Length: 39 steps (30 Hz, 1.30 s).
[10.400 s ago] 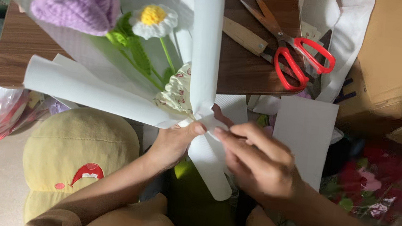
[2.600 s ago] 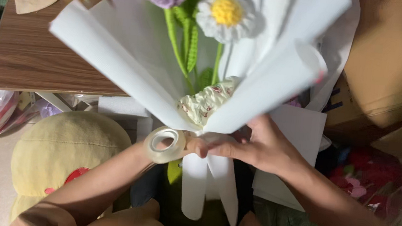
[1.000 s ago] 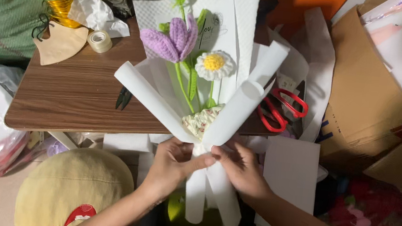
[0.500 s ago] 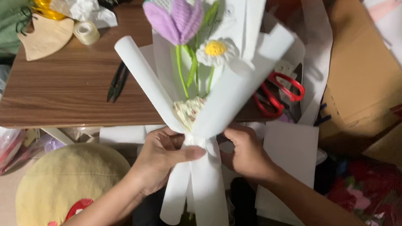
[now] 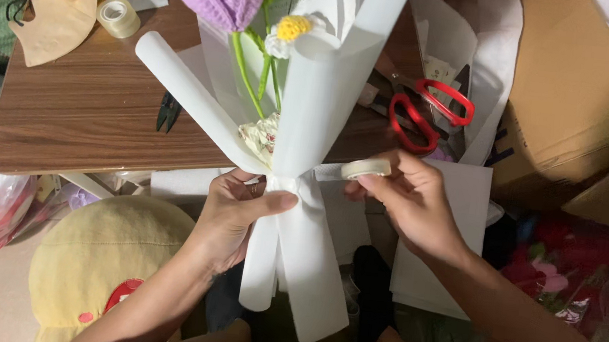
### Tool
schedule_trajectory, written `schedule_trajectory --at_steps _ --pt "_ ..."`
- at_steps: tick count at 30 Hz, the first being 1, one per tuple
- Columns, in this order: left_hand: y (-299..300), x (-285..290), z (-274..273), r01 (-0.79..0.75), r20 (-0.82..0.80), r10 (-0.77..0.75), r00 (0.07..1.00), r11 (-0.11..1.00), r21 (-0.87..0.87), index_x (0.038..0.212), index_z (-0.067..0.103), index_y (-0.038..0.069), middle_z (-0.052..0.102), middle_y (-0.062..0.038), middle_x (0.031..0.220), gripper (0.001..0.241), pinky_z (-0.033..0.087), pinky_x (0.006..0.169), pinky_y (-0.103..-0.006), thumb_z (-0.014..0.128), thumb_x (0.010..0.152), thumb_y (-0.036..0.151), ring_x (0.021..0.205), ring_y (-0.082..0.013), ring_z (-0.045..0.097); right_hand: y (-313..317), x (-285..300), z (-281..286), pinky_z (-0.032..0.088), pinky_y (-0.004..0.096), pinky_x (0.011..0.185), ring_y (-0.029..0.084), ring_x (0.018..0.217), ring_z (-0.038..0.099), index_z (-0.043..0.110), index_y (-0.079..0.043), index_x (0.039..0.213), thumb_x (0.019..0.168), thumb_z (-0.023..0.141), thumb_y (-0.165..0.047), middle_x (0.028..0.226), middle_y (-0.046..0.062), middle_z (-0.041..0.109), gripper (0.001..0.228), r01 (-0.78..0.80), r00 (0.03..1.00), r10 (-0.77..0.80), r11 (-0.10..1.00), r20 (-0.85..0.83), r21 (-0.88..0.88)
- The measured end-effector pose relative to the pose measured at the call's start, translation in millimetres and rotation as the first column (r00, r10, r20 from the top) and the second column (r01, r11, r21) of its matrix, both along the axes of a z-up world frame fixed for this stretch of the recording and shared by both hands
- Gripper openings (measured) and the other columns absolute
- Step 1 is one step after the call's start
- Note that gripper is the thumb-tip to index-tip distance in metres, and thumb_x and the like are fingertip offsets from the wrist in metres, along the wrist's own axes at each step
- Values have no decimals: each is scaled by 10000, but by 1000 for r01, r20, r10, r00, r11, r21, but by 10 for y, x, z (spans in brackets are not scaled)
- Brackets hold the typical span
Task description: The person wraps a small bouquet of crochet flowers in white paper, securing the paper with tape, and then prepares a clear plastic wrap by cutting it with a knife.
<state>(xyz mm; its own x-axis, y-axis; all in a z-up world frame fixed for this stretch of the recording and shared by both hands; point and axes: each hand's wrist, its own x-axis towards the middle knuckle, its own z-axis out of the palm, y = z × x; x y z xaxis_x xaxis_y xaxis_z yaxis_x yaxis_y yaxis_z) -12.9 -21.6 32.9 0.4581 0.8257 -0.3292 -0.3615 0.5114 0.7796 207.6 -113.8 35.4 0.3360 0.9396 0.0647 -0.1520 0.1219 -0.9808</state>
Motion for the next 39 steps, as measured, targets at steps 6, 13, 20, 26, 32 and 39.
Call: schedule_trajectory --at_steps 6,13,20,26,32,39 --pt "14 23 -315 -24 -34 26 999 998 53 1194 670 -149 758 -260 877 587 674 743 -526 841 635 -200 805 -395 779 -127 -139 337 646 378 731 252 772 734 692 117 1026 944 664 54 870 262 744 107 -57 998 57 992 -3 112" --pt "-43 74 -366 -24 -81 34 996 993 119 1182 666 -163 762 -252 856 592 676 758 -486 878 629 -169 786 -332 779 -164 -264 264 633 385 731 280 829 749 688 79 1043 920 687 40 1013 293 767 129 -103 988 114 989 -104 107" --pt "-92 -12 188 137 -50 -128 991 934 329 1185 696 -63 755 -153 1047 435 602 871 -388 802 764 -29 955 -243 735 -139 8 134 624 367 746 235 867 726 706 -24 1048 868 757 -40 1034 158 767 188 -287 955 288 958 77 -22" --pt "-51 -200 -407 107 -28 -104 994 985 136 775 355 146 432 -28 824 342 319 701 -351 662 795 -4 766 -152 436 -214 65 658 578 315 1009 188 1176 703 699 -90 1189 823 837 -97 1289 99 746 391 -345 819 329 937 470 -55" --pt "-143 -118 22 271 -138 -238 961 909 318 1440 512 49 621 -92 1410 627 425 1072 -360 597 820 98 1281 -211 573 -337 197 1136 701 273 664 237 721 803 537 96 1200 918 693 24 852 216 756 330 -69 775 -136 953 618 296" --pt "-212 -70 -64 306 -282 -179 943 800 516 1416 498 43 653 -92 1368 834 421 1158 -340 912 695 111 1303 -184 577 -356 267 1142 657 286 627 219 596 751 516 113 1266 973 602 -17 825 231 767 332 -156 837 19 967 546 204"
